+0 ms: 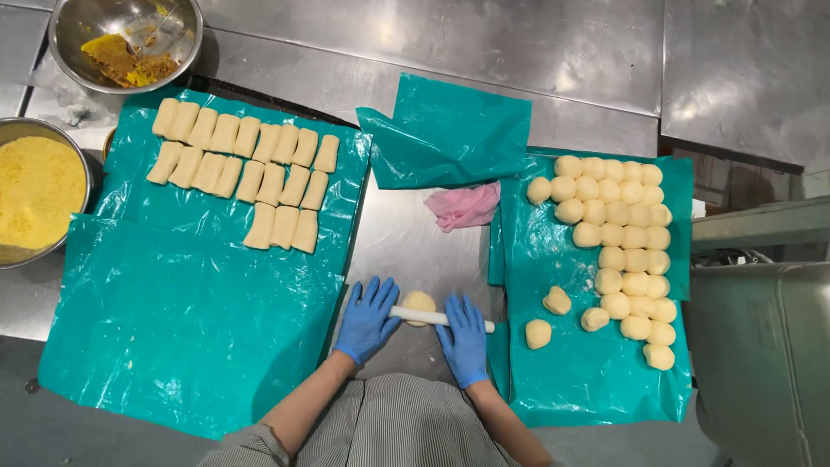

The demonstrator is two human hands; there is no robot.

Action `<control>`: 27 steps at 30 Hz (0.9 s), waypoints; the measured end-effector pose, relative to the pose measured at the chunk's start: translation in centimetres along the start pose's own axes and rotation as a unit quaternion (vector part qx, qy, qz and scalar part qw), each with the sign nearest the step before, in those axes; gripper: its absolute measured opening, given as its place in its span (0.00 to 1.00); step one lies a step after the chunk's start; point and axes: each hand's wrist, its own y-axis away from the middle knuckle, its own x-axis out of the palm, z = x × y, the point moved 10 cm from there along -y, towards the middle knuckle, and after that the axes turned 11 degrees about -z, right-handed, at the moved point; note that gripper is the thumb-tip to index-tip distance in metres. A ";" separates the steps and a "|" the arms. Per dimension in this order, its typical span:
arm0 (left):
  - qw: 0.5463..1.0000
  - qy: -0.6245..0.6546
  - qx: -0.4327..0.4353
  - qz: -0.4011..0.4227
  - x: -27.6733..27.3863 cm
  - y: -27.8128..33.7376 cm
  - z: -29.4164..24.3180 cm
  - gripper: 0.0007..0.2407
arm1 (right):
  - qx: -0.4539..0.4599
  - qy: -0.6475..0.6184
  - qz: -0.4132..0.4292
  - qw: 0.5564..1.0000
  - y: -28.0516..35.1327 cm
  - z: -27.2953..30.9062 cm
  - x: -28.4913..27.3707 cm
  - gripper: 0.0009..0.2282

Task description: Rolling out dough balls into flat ovals and folding them into rectangular shapes using a small rolling pin.

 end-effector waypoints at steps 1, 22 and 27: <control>1.000 0.001 -0.004 0.006 0.5 -0.6 0.2 0.27 | 0.003 -0.002 0.006 1.000 -0.8 -0.4 0.4 0.24; 0.992 -0.064 -0.038 -0.104 0.2 -18.0 7.4 0.26 | -0.293 -0.034 0.364 0.884 -12.7 -2.3 11.3 0.20; 0.994 -0.063 -0.082 -0.043 0.8 -11.2 5.2 0.29 | -0.144 -0.185 0.144 0.961 -10.1 0.1 4.3 0.15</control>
